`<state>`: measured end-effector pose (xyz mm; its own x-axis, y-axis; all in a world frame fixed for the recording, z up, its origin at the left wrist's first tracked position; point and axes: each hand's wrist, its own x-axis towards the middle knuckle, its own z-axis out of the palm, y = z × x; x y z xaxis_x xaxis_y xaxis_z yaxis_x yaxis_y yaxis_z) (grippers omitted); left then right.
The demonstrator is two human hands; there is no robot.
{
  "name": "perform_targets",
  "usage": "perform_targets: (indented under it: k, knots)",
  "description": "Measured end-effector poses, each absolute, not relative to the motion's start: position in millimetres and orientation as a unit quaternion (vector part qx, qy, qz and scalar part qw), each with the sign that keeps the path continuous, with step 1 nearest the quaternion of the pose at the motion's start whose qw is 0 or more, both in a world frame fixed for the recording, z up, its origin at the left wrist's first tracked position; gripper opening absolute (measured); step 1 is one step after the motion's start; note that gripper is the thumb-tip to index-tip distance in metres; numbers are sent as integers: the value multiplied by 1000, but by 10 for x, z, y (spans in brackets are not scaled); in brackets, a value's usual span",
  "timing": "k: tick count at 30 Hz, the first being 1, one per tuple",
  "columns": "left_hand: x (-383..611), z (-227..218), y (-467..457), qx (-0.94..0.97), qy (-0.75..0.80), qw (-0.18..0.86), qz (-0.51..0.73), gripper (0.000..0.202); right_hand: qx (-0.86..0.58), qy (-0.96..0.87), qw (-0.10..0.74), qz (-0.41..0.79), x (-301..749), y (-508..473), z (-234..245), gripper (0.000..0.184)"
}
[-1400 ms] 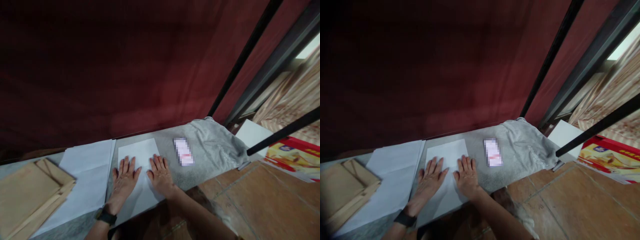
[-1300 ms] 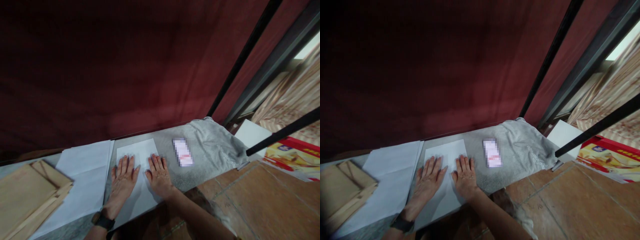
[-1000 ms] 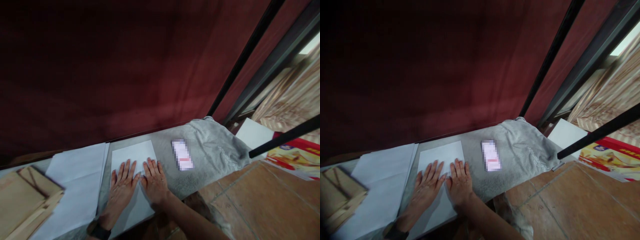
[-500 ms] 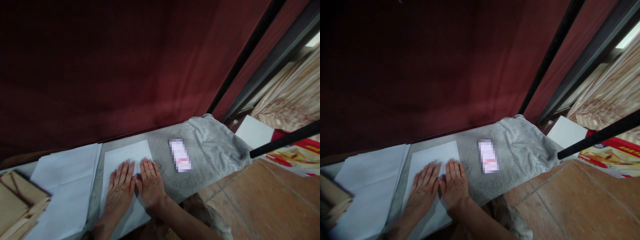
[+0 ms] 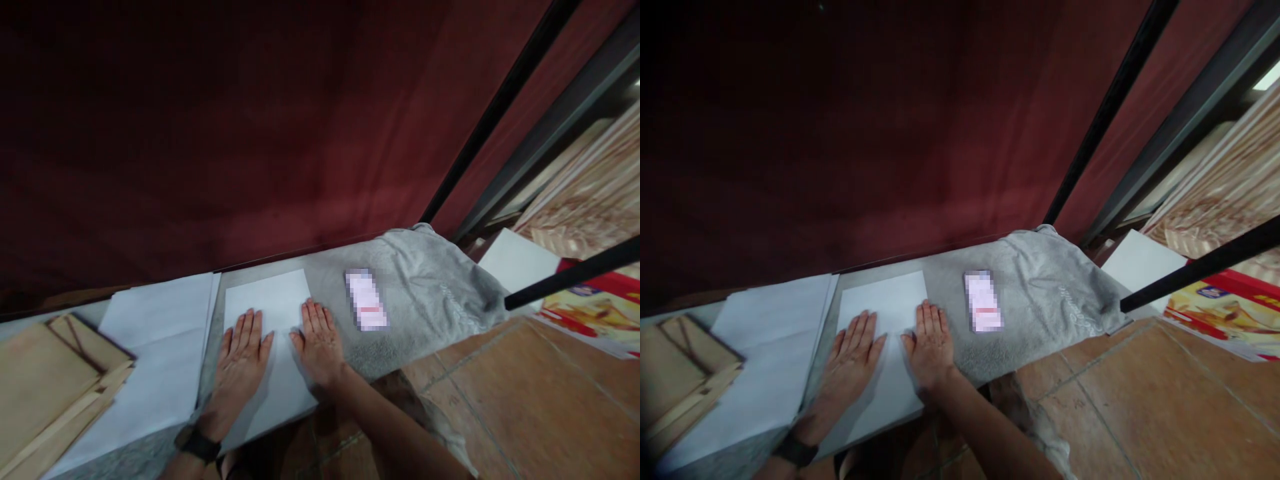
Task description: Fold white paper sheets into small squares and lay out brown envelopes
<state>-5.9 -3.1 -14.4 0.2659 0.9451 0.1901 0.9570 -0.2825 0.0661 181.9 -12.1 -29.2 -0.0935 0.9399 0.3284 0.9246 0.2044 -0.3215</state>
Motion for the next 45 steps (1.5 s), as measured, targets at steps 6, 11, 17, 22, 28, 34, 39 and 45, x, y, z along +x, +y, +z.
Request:
perform_targets:
  k: [6,11,17,22,28,34,39,45]
  knots:
    - [-116,-107,-138,-747,-656,55,-96,63,-642,-732,227,13,1899,-154,-266,60]
    - [98,-43,-376,-758,-644,37,-92,59,-596,-763,249,23,1794,-211,-195,58]
    - [145,-112,-536,-778,-625,9,-64,57,-538,-809,237,31,1672,-315,-283,55]
    - [-47,-136,-522,-759,-645,31,-83,60,-585,-781,216,28,1751,-287,-315,61]
    - [-142,-141,-499,-752,-652,40,-87,61,-629,-747,214,11,1903,-264,-319,64]
    - [-144,-157,-453,-756,-648,32,-90,61,-602,-766,227,1,1907,-266,-237,63]
    - [-127,-105,-425,-759,-643,36,-99,60,-559,-800,219,8,1813,-283,-207,60]
    - [-17,-96,-446,-797,-595,24,-103,58,-566,-797,211,4,1779,-301,-270,59]
